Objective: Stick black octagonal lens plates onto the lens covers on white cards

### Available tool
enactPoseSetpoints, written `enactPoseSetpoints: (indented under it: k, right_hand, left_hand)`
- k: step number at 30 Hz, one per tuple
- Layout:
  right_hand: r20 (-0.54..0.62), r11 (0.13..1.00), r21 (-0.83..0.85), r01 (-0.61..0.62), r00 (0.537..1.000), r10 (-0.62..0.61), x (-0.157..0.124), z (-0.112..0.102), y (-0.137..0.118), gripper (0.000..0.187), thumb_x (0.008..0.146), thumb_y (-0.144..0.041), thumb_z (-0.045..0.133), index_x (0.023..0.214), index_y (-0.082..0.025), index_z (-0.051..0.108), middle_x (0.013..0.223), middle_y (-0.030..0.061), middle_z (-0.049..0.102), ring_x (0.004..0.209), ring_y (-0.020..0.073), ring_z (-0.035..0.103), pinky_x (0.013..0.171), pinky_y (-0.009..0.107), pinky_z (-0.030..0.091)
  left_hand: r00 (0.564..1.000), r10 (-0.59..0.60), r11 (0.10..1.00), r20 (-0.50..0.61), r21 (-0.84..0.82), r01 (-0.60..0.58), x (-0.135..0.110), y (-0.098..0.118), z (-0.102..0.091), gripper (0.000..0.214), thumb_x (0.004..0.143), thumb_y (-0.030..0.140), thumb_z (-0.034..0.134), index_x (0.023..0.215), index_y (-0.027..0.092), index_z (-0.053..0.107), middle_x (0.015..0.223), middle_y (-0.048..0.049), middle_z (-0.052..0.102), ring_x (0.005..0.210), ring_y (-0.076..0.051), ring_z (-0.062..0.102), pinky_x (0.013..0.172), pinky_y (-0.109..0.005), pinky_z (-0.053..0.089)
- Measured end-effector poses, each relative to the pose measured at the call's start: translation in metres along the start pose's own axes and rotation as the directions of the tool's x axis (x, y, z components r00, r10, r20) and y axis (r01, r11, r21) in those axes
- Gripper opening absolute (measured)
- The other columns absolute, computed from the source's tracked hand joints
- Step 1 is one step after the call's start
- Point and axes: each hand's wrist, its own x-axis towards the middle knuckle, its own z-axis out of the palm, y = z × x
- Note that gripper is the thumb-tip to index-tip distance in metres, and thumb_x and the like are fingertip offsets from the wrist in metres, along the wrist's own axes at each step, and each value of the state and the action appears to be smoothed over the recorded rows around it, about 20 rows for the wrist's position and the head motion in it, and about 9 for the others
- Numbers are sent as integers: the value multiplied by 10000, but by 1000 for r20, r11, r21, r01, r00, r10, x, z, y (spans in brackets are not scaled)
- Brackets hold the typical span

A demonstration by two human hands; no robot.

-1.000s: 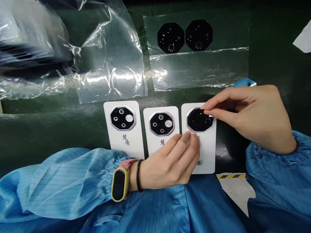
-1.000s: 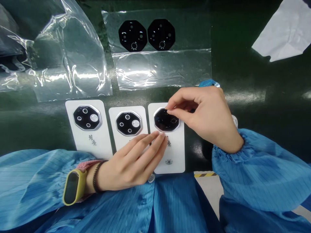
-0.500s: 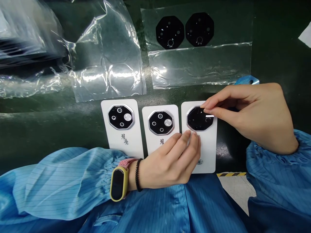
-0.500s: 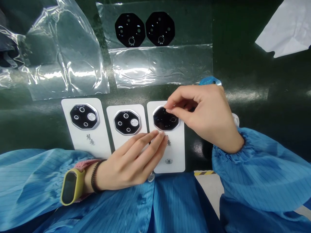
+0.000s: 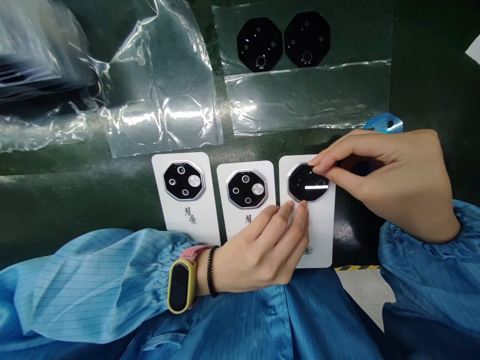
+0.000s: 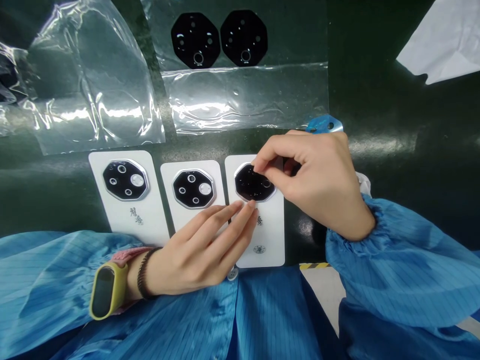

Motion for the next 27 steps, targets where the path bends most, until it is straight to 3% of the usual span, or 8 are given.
enactPoseSetpoints:
  k: [7,12,16,20,24,27]
  right_hand:
    - [-19,1000,12,-15,1000,15,-1,1,0,215,784,-158,638,641,-310,690,678,-47,687,830,263,694,739,419,548]
    - [-10,999,-17,49,999,-49,-2,3,-1,256,800,-124,598,648,-314,677,708,-50,706,828,252,697,717,402,549]
    - [-26,966,-163,202,978,-209,-2,4,-1,316,803,-42,556,674,-302,679,745,-59,729,817,222,709,664,346,558]
    - [1,822,-414,392,903,-430,-4,5,2,303,766,47,543,714,-215,685,720,-40,740,770,169,717,565,248,543]
    - [15,790,-410,456,870,-494,-6,4,2,301,759,85,524,754,-178,670,747,-15,743,784,155,711,609,233,558]
    - [21,803,-381,459,872,-489,-6,3,0,267,792,60,546,753,-179,658,766,7,744,821,166,709,661,246,576]
  left_hand:
    - [1000,5,1000,-2,-1,-5,-2,1,2,248,928,167,514,1012,-9,667,1065,-177,705,892,-263,704,674,-327,578]
    - [1000,-1,1000,2,-2,1,-2,1,1,258,940,172,495,1013,-6,666,1078,-179,700,912,-259,703,698,-323,581]
    - [1000,-8,1000,7,-18,8,-2,1,0,271,942,173,484,1024,-21,656,1083,-187,696,928,-264,702,712,-321,583]
    - [1000,-19,999,23,-45,20,-1,2,0,274,945,144,454,1022,-31,650,1097,-184,691,988,-280,688,769,-335,587]
    - [999,-36,997,37,-68,39,0,1,0,251,924,112,468,1033,-22,650,1099,-161,696,1067,-306,654,848,-350,578]
    - [998,-48,995,48,-84,51,1,-1,0,225,908,100,490,1014,-6,657,1083,-148,705,1070,-311,651,863,-357,579]
